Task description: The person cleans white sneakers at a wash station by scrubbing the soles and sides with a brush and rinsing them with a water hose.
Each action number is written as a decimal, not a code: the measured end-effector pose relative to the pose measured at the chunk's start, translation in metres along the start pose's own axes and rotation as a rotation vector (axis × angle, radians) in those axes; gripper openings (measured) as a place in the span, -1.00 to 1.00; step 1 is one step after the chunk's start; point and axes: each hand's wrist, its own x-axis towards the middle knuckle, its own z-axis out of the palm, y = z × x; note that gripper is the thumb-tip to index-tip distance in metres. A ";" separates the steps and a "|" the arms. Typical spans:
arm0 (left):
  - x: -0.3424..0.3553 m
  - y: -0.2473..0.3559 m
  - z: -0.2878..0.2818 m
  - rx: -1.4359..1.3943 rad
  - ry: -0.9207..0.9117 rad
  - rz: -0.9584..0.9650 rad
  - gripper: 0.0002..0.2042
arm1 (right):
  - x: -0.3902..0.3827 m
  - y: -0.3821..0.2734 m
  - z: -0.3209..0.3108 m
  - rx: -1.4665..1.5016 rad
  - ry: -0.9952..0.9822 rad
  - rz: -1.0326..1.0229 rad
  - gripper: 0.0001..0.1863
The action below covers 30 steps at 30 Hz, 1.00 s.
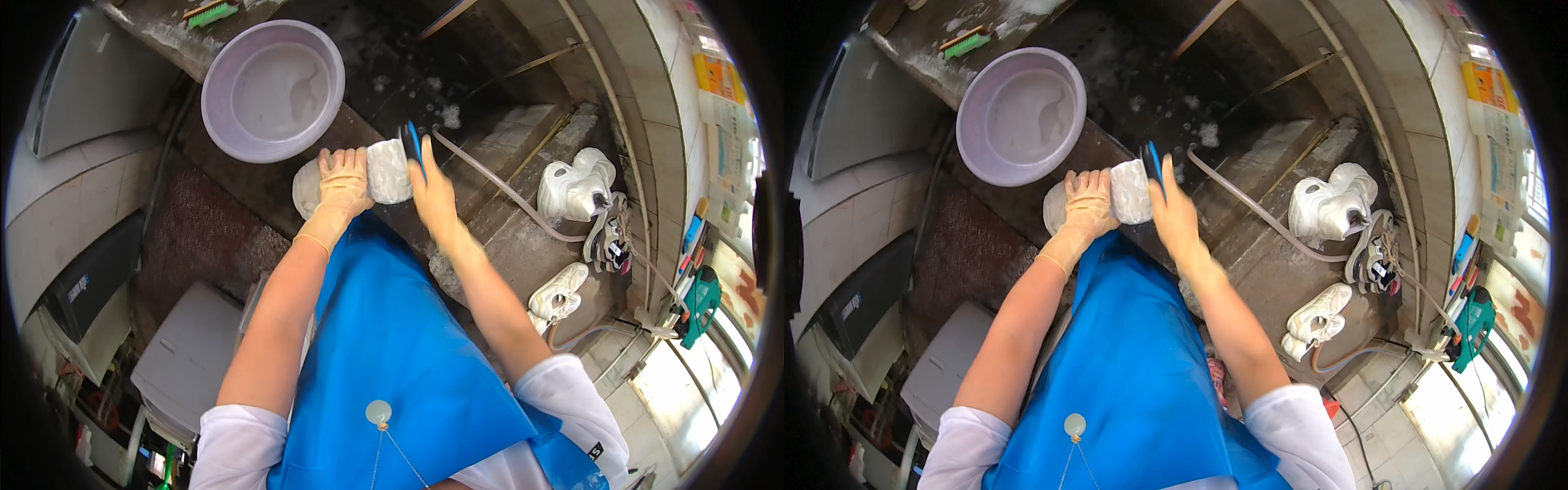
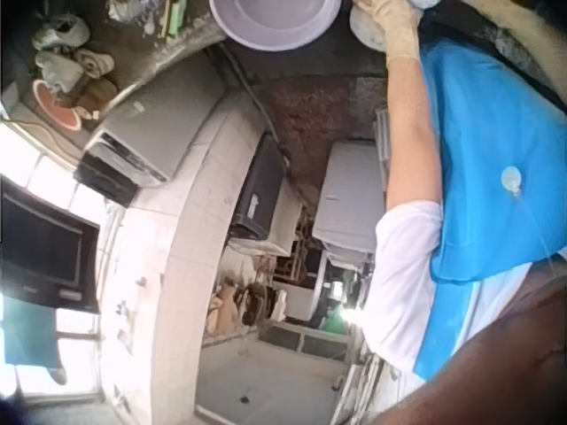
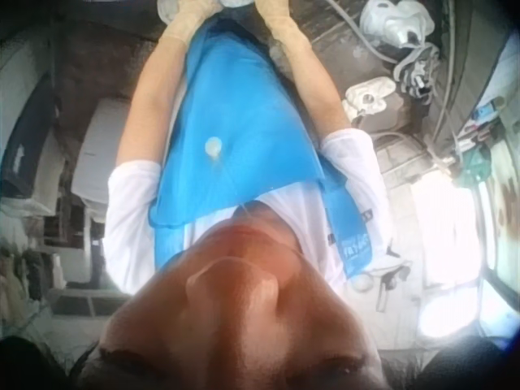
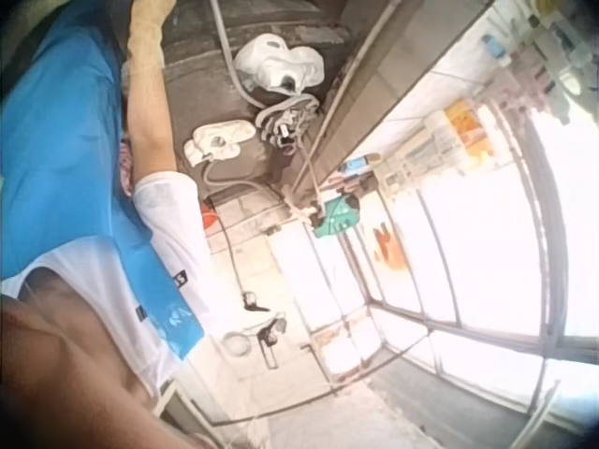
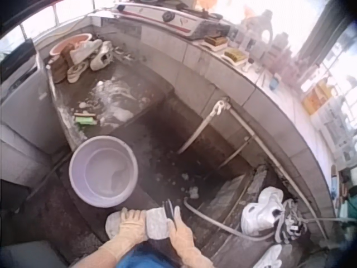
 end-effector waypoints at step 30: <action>0.000 -0.003 -0.006 0.026 -0.030 0.007 -0.01 | -0.078 0.069 0.068 -0.348 -0.023 -0.103 -0.35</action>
